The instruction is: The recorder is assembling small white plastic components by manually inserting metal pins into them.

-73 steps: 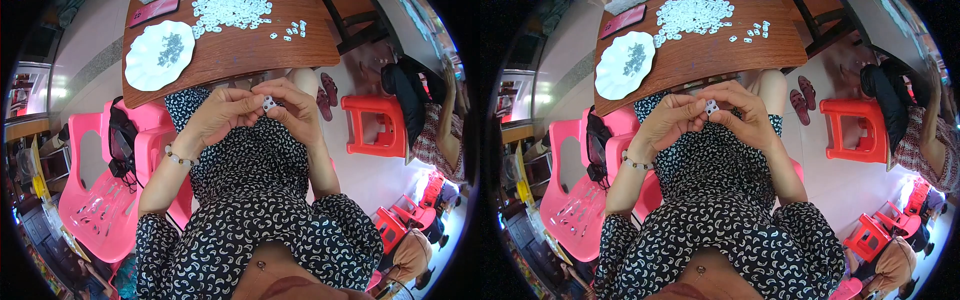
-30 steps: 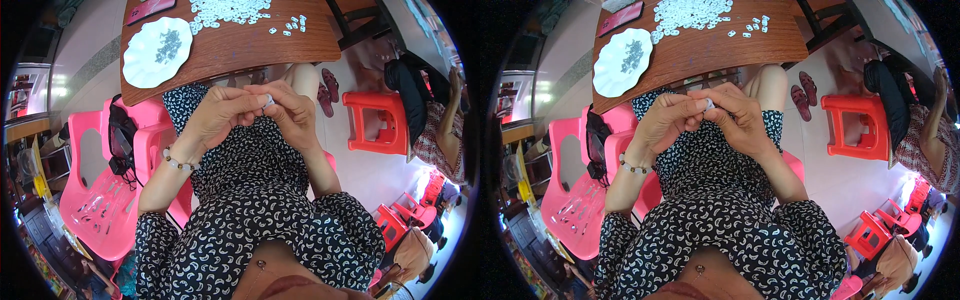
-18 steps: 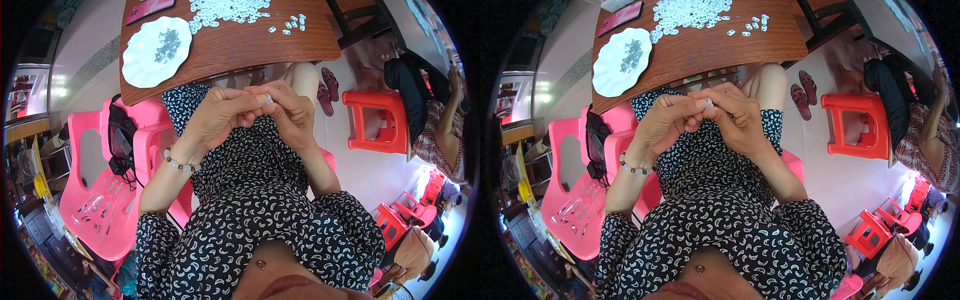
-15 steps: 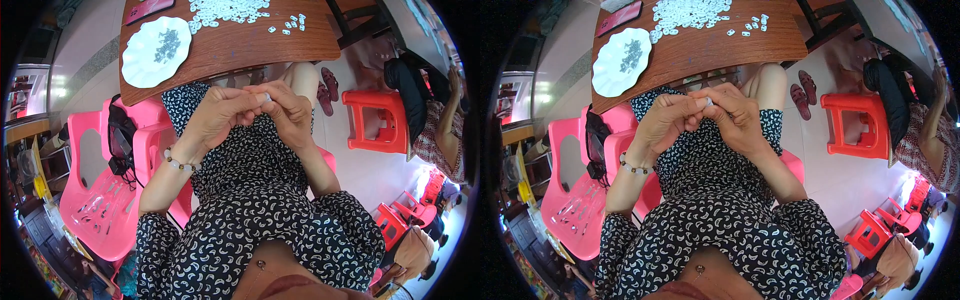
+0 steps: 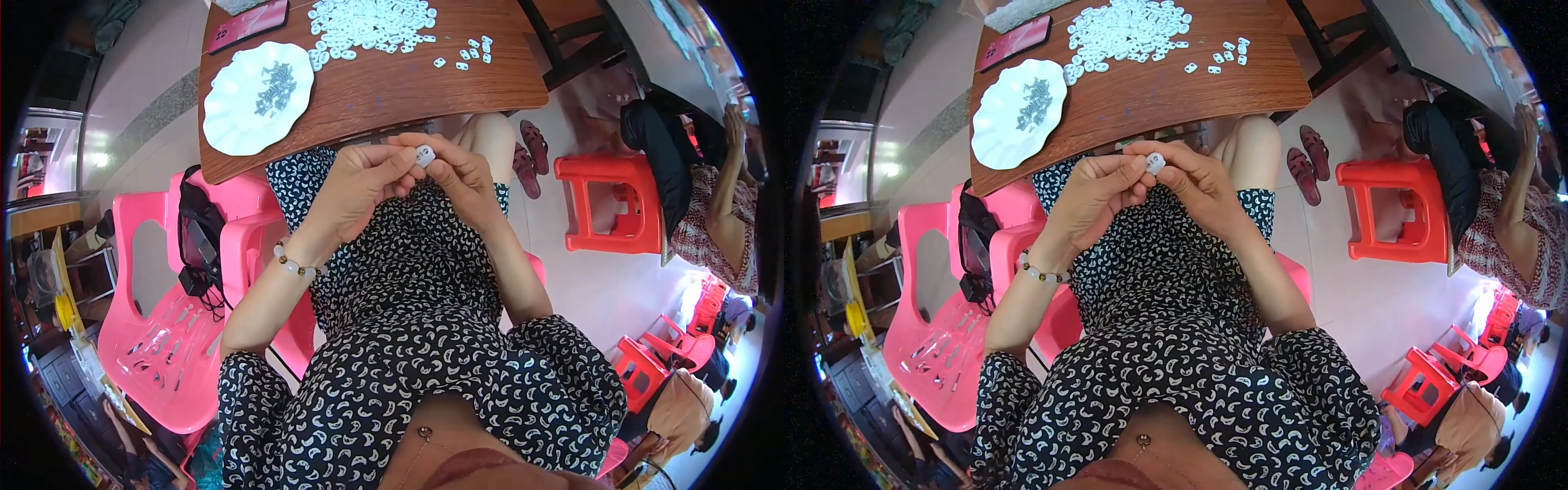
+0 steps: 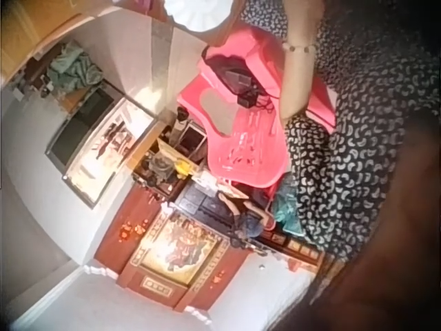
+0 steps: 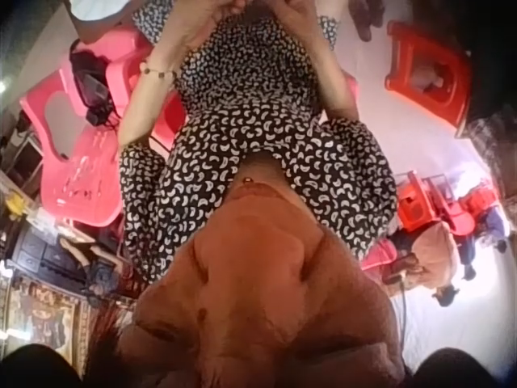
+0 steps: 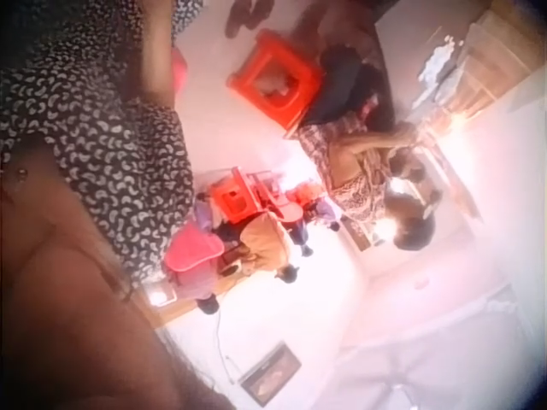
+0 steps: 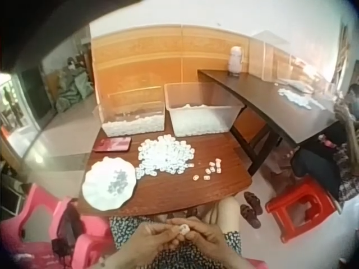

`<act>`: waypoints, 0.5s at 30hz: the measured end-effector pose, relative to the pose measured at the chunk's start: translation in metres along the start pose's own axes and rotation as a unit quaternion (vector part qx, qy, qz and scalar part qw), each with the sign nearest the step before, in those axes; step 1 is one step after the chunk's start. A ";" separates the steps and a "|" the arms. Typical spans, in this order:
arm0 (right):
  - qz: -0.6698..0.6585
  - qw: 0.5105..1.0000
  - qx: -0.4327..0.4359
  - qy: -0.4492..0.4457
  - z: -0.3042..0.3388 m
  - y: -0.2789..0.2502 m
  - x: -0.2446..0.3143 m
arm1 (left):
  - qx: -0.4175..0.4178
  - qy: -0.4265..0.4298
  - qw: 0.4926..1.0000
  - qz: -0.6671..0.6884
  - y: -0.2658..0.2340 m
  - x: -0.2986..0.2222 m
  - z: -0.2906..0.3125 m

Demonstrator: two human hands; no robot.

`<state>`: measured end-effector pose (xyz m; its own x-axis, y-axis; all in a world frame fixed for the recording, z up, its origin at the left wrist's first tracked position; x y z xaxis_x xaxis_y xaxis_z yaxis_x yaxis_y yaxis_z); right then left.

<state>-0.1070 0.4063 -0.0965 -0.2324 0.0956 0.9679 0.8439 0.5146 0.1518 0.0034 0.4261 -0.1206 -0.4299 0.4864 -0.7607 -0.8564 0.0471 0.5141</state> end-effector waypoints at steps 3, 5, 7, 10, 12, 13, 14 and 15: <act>-0.003 1.000 0.018 -0.005 -0.001 -0.001 0.000 | -0.002 0.009 1.000 -0.026 0.001 -0.001 -0.002; -0.015 1.000 0.022 -0.004 -0.002 -0.003 0.000 | -0.003 0.037 0.998 -0.054 0.005 -0.007 -0.003; -0.046 0.999 0.023 0.012 -0.002 -0.005 -0.003 | 0.000 0.050 0.997 -0.064 0.009 -0.008 -0.005; -0.051 0.999 0.009 0.013 -0.002 -0.009 -0.002 | 0.004 0.065 0.995 -0.078 0.010 -0.009 -0.010; -0.043 0.999 0.004 0.019 -0.002 -0.014 -0.004 | 0.005 0.077 0.994 -0.084 0.012 -0.011 -0.012; -0.036 0.999 -0.001 0.029 -0.001 -0.017 -0.006 | 0.007 0.078 0.993 -0.084 0.016 -0.011 -0.013; -0.034 0.999 -0.002 0.027 -0.001 -0.018 -0.005 | -0.003 0.077 0.994 -0.078 0.017 -0.011 -0.014; -0.048 0.998 -0.011 0.034 0.000 -0.020 -0.006 | -0.013 0.076 0.994 -0.071 0.018 -0.012 -0.015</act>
<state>-0.1223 0.3951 -0.1054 -0.2808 -0.0119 0.9597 0.8300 0.4990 0.2491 -0.0113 0.4081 -0.1087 -0.3405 0.3384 -0.8772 -0.9178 0.0830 0.3883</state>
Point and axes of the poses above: each hand's wrist, its own z-axis away from the middle knuckle, its own y-axis out of the palm, x = y × z, the point moved 9 cm from there along -z, towards the middle knuckle, and after that the axes turned 1 degree about -x, right-handed, at the moved point
